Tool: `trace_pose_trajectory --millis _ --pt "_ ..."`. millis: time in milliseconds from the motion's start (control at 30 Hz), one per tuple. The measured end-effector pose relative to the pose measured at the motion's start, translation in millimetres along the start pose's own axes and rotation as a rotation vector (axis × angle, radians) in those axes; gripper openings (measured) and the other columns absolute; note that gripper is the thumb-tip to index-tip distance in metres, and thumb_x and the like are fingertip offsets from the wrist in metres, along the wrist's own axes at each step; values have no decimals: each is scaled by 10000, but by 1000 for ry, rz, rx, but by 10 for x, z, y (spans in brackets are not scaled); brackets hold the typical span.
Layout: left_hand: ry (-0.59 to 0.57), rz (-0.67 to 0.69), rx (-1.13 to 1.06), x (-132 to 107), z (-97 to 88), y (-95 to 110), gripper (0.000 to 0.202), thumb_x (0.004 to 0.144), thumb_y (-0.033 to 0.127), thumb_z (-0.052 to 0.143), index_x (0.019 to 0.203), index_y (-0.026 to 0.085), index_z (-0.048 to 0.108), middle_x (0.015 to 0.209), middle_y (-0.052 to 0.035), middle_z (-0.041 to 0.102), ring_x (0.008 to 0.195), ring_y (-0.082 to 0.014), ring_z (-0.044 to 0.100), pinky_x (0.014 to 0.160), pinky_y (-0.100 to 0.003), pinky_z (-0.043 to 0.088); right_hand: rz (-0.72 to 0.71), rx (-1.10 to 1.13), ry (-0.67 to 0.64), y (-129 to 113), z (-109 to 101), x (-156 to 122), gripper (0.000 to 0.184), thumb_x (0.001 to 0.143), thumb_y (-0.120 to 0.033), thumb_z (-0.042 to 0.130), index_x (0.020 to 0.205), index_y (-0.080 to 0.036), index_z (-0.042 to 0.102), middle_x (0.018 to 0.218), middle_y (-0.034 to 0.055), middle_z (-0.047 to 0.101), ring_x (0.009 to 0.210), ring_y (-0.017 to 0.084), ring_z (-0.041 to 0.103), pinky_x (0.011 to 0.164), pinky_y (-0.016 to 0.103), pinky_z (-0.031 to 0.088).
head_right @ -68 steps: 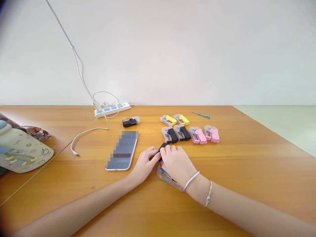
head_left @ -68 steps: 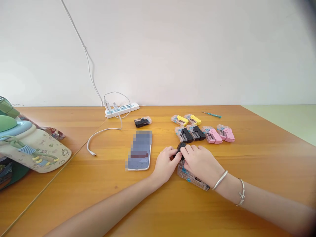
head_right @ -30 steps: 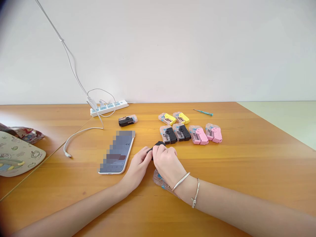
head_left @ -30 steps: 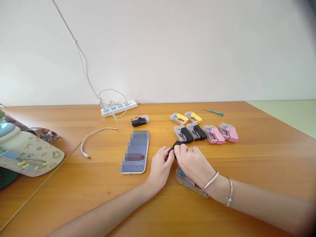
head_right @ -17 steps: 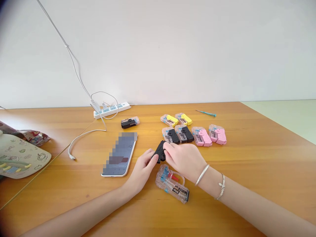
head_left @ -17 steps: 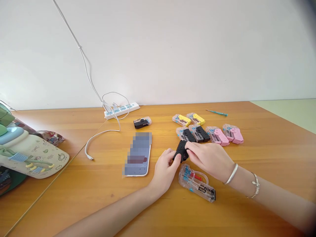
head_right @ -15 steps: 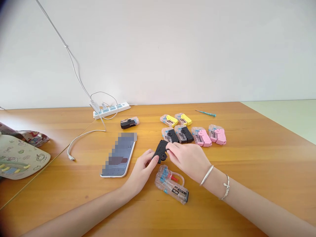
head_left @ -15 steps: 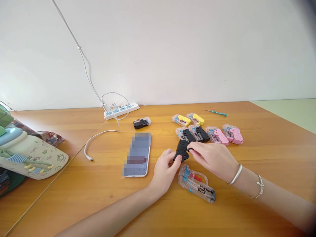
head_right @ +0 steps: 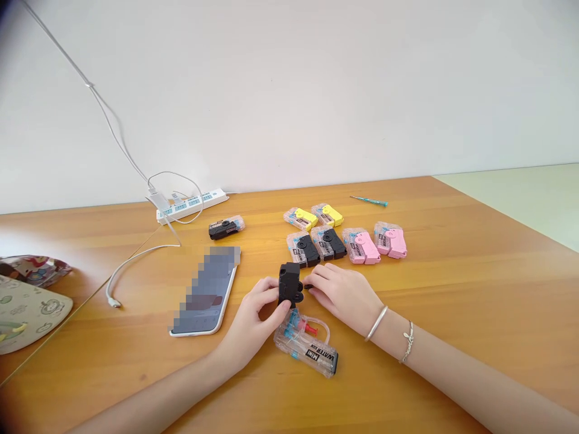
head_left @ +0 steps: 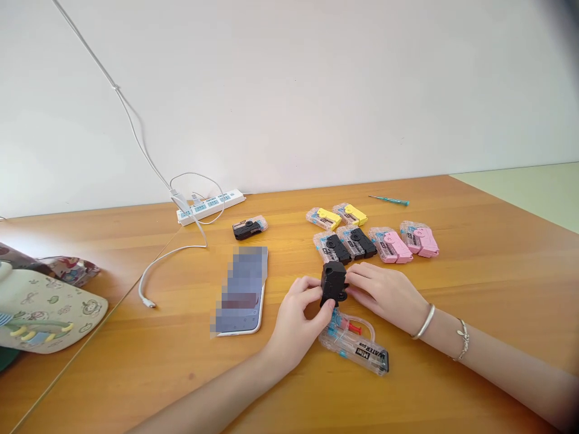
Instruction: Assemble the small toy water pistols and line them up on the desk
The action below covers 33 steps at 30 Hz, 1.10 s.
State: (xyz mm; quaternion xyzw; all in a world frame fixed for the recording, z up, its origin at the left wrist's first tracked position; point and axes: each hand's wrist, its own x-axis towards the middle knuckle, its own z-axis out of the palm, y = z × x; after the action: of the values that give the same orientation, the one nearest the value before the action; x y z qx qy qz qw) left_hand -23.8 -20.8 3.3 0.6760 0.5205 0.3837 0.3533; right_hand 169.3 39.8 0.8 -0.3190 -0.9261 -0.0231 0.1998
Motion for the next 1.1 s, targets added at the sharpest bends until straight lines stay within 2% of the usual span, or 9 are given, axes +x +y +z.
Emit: trace_pose_trajectory --millis 100,233,433,633,800,933,1100 --pt "5 20 -16 -9 -2 0 208 845 176 513 880 228 712 963 -52 617 952 -227 539 870 -334 425 22 116 46 -82 -48 -10 145 885 -145 456 905 -195 591 828 26 645 753 158 603 613 253 465" --pt "11 54 -41 -23 -7 14 233 849 154 506 929 241 707 1014 -51 612 993 -227 527 896 -336 417 48 263 98 -182 -110 -15 211 882 -128 427 1028 -197 563 929 44 664 862 160 612 712 273 504" --pt "28 70 -70 -22 -3 22 240 840 138 521 951 253 700 1019 -48 614 994 -224 524 889 -327 416 44 320 152 -212 -132 -42 254 906 -149 406 1122 -201 530 1000 51 675 906 153 630 767 283 517" --pt "-31 34 -114 -11 0 1 218 755 131 616 909 253 711 1004 -49 612 950 -229 548 821 -287 437 31 351 169 -253 -167 -61 213 917 -188 415 1071 -206 562 962 48 697 882 155 645 750 276 521" --pt "-66 28 -144 7 -14 -7 287 846 144 430 856 214 709 906 -60 637 854 -214 571 759 -274 444 24 356 153 -265 -165 -61 217 921 -185 397 1054 -205 568 932 55 697 851 161 648 719 287 529" --pt "-119 34 -151 -18 -50 23 346 874 183 337 886 193 684 798 -47 639 768 -208 551 717 -283 434 29 400 138 -252 -163 -68 223 922 -183 394 1073 -208 557 942 55 692 847 160 647 733 292 528" --pt "-79 95 -132 -64 -84 75 375 903 250 286 898 214 659 895 -41 656 862 -218 551 812 -307 399 1 394 160 -244 -193 -61 207 922 -187 417 1073 -198 559 946 51 689 864 155 631 744 279 503"
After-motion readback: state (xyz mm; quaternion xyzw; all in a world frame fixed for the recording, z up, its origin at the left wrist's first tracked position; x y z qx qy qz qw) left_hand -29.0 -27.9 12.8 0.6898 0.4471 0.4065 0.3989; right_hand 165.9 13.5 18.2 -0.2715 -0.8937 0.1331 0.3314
